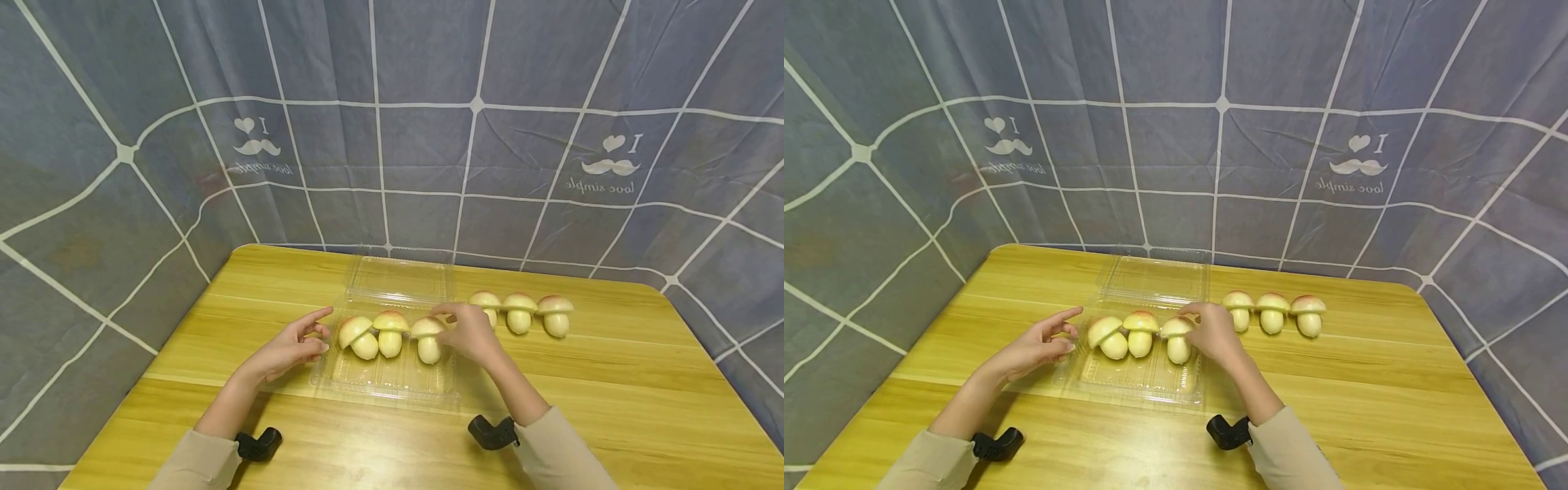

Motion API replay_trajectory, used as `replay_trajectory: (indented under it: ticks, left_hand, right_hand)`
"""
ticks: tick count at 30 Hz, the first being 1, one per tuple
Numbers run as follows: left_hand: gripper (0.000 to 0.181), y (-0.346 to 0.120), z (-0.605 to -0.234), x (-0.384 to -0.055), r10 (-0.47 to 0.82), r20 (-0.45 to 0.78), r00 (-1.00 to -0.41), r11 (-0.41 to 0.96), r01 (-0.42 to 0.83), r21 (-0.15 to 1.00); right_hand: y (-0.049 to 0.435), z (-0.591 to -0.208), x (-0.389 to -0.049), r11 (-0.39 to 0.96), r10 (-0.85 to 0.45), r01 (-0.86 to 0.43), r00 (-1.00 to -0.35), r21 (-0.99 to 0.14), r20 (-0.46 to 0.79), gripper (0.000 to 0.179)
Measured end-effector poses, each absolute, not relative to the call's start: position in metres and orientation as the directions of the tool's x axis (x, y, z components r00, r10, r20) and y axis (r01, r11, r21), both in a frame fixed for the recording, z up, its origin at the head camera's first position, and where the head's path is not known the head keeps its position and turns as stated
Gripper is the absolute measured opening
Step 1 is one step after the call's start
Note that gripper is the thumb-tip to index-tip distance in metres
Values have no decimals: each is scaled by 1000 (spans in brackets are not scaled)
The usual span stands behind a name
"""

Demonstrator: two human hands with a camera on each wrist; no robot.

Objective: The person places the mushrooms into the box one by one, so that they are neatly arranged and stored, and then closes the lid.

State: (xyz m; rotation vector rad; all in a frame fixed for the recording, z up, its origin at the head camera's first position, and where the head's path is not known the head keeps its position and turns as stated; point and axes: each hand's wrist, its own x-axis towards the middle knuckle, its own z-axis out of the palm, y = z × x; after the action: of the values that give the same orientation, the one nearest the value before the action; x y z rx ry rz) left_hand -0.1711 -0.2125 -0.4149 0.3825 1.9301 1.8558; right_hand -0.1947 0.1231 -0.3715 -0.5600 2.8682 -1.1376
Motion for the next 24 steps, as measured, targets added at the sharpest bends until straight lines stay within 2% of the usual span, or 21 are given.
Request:
replay_trajectory:
  ticks: [11, 24]
  left_hand:
    - [73, -213, -414, -171, 480, -117, -869, 68, -96, 993]
    - [73, -212, -414, -171, 478, -123, -870, 65, -104, 992]
  right_hand:
    - [163, -365, -200, 533, -259, -213, -962, -819, 82, 41]
    - [215, -363, -197, 491, -150, -103, -988, -865, 33, 49]
